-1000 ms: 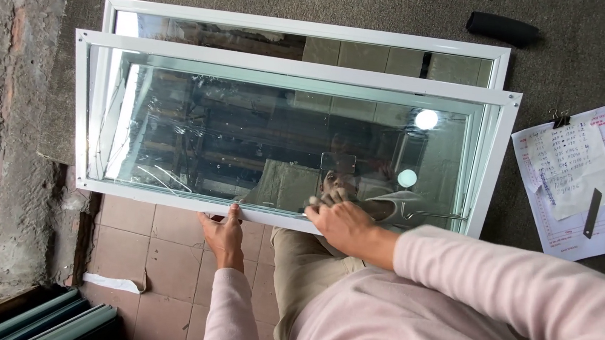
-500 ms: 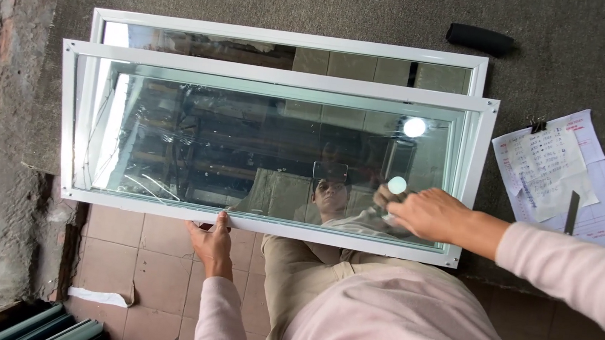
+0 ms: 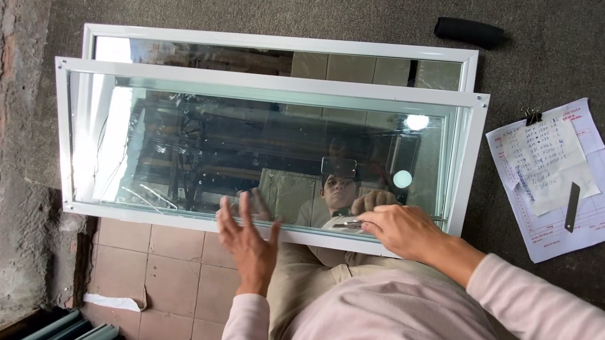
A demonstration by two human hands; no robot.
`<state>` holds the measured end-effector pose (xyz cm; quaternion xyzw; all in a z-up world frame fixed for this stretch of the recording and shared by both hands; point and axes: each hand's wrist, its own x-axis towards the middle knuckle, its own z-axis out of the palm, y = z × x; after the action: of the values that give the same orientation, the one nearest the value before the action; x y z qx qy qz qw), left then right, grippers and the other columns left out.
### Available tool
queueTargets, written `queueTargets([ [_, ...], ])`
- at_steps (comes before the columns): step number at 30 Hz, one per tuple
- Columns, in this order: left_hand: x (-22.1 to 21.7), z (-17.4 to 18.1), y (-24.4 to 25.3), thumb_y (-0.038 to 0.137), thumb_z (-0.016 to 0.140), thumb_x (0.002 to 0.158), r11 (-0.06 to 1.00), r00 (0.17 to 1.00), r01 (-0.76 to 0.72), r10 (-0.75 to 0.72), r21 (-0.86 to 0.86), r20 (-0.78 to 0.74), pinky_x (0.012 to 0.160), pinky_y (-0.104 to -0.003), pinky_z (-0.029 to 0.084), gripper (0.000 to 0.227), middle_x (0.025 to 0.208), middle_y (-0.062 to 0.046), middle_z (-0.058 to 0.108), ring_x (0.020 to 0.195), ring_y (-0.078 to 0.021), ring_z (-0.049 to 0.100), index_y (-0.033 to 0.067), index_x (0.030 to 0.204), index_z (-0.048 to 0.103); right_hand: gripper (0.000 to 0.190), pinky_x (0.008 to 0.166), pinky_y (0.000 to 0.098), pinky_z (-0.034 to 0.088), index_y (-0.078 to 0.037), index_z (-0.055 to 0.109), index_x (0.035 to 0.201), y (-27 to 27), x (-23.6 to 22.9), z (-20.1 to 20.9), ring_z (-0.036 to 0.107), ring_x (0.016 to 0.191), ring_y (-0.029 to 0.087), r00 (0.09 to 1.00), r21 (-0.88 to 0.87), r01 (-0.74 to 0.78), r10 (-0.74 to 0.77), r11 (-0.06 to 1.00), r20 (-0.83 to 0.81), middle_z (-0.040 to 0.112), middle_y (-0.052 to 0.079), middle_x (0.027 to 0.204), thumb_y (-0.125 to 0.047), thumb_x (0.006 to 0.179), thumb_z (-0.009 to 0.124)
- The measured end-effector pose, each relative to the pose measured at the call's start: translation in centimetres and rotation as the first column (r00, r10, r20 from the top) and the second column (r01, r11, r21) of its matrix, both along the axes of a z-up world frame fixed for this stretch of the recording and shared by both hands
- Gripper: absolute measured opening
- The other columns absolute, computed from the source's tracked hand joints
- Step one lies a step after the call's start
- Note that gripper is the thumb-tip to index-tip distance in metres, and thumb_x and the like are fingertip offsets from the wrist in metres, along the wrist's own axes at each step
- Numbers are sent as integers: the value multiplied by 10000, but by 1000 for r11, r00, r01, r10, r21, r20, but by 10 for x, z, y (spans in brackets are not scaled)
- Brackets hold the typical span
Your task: Inspecting and cleaning the edges of a glass pane within a window frame using a scraper and cloth to remove residue.
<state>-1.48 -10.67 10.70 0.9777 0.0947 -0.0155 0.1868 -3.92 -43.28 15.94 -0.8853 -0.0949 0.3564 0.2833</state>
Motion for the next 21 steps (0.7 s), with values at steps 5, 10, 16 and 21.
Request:
queueTargets([
  [5,10,-7,-35,495,948,840,827,819,553,-562,-103,-113,1272,-725,100,1156,1805,-223,192,1639,-537,123,288,1779,308,386,888,586,635,-225,656,1361,-39,-39,-10,793,1010,428,996,-165,60,-69,984,-50,806,95,1089,-399,1131,399],
  [10,26,-12,-43,630,909,797,699,669,704,-712,-128,-211,1282,-732,-28,1259,1846,-226,104,1679,-512,35,275,1800,235,359,839,540,643,-272,640,1309,-47,-71,-28,808,950,371,997,-244,64,-73,968,-30,773,53,978,-452,1131,386],
  [16,28,-21,-35,653,863,826,670,649,739,-738,-76,-185,1301,-701,-7,1199,1851,-188,125,1694,-461,69,310,1796,248,349,736,517,637,-280,670,1215,-46,-76,-53,801,817,350,998,-269,-14,28,963,48,728,58,847,-467,1136,386],
  [21,24,-32,-14,626,894,828,705,698,706,-708,-59,-106,1310,-661,30,1128,1850,-144,178,1686,-426,137,319,1763,342,365,703,474,635,-289,667,1146,-59,-73,-58,798,731,308,991,-310,-91,116,946,63,721,41,779,-485,1146,359],
])
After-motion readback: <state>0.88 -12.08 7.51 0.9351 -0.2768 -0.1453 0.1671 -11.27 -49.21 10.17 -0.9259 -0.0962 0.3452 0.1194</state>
